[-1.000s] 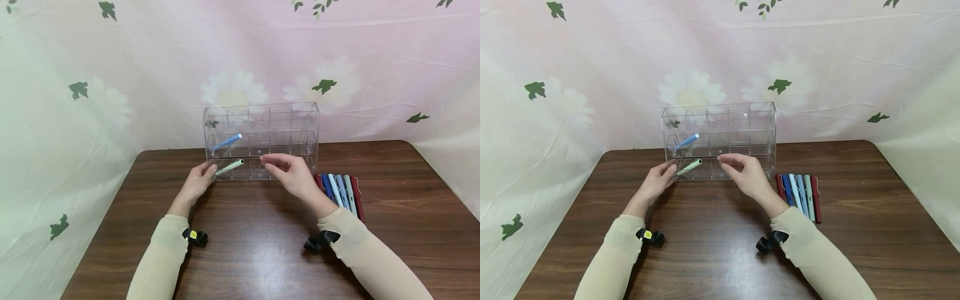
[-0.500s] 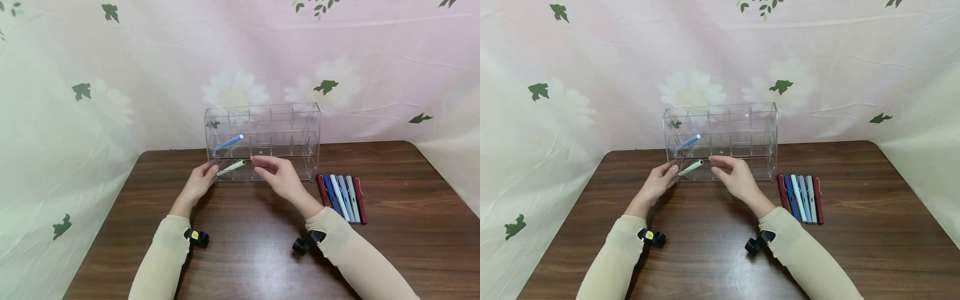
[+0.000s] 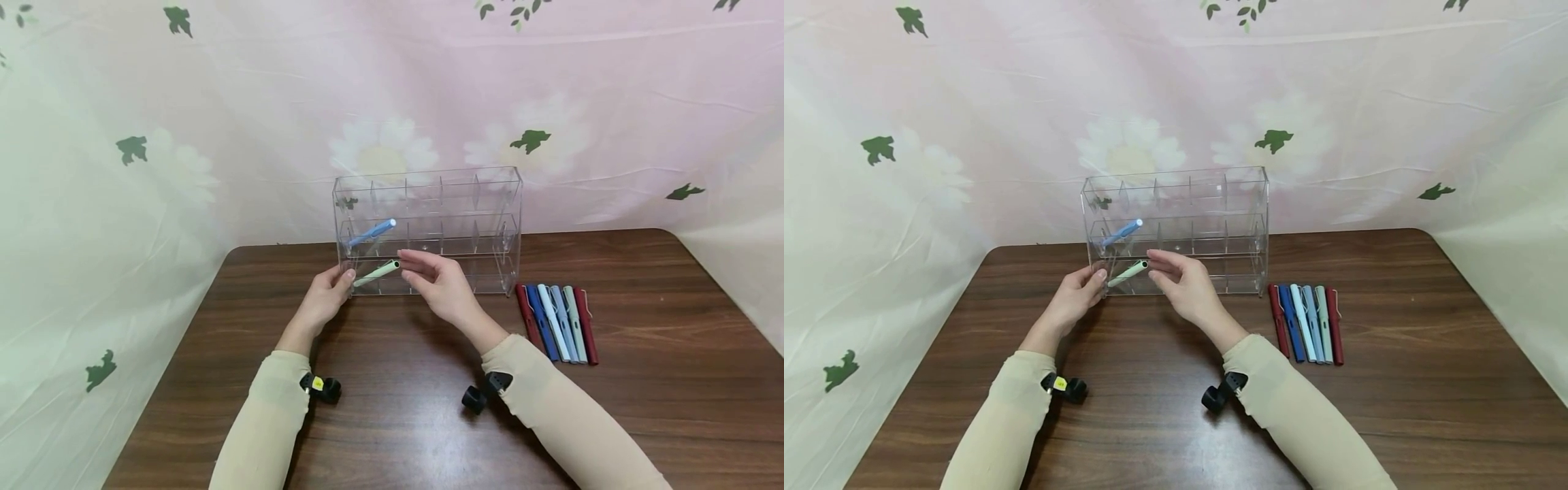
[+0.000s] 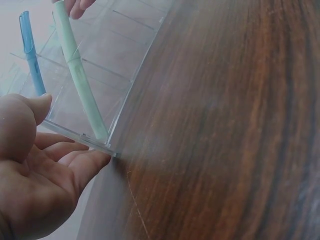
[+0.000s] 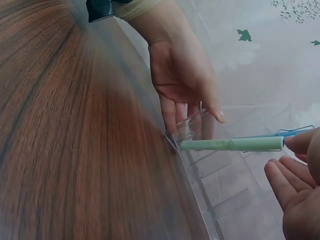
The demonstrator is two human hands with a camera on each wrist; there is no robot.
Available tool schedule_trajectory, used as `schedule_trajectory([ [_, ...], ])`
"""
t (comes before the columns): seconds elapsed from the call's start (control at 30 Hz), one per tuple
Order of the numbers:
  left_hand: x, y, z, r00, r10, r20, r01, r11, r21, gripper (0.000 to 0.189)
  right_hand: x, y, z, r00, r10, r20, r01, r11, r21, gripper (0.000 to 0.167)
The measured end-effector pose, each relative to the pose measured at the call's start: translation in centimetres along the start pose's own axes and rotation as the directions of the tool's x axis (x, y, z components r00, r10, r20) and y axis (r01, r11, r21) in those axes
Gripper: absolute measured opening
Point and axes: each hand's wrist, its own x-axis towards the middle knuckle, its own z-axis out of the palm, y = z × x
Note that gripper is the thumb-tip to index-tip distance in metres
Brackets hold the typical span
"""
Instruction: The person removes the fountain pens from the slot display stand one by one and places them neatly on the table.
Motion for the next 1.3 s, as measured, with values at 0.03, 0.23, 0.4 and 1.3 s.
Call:
schedule_trajectory([
  [0.03, 0.0, 0.0, 0.0, 1.000, -0.001, -0.001, 0.001, 1.000, -0.002, 0.041, 0.1, 0.0, 0.2, 1.000, 0.003, 0.000, -0.003, 1.000, 0.006, 0.041],
  [0.23, 0.0, 0.0, 0.0, 1.000, -0.001, -0.005, 0.001, 1.000, 0.000, 0.041, 0.5, 0.4, 1.2, 1.000, -0.003, -0.014, 0.003, 1.000, 0.007, 0.042],
  [0.4, 0.0, 0.1, 0.1, 1.000, 0.002, -0.007, -0.002, 1.000, 0.000, 0.042, 0.6, 0.5, 1.8, 0.999, -0.007, -0.046, 0.006, 1.000, -0.019, 0.039],
  [1.3, 0.0, 0.2, 0.1, 0.999, -0.030, -0.012, 0.030, 1.000, 0.008, 0.049, 0.2, 0.8, 2.1, 0.978, -0.026, -0.205, 0.015, 0.998, -0.058, 0.030],
])
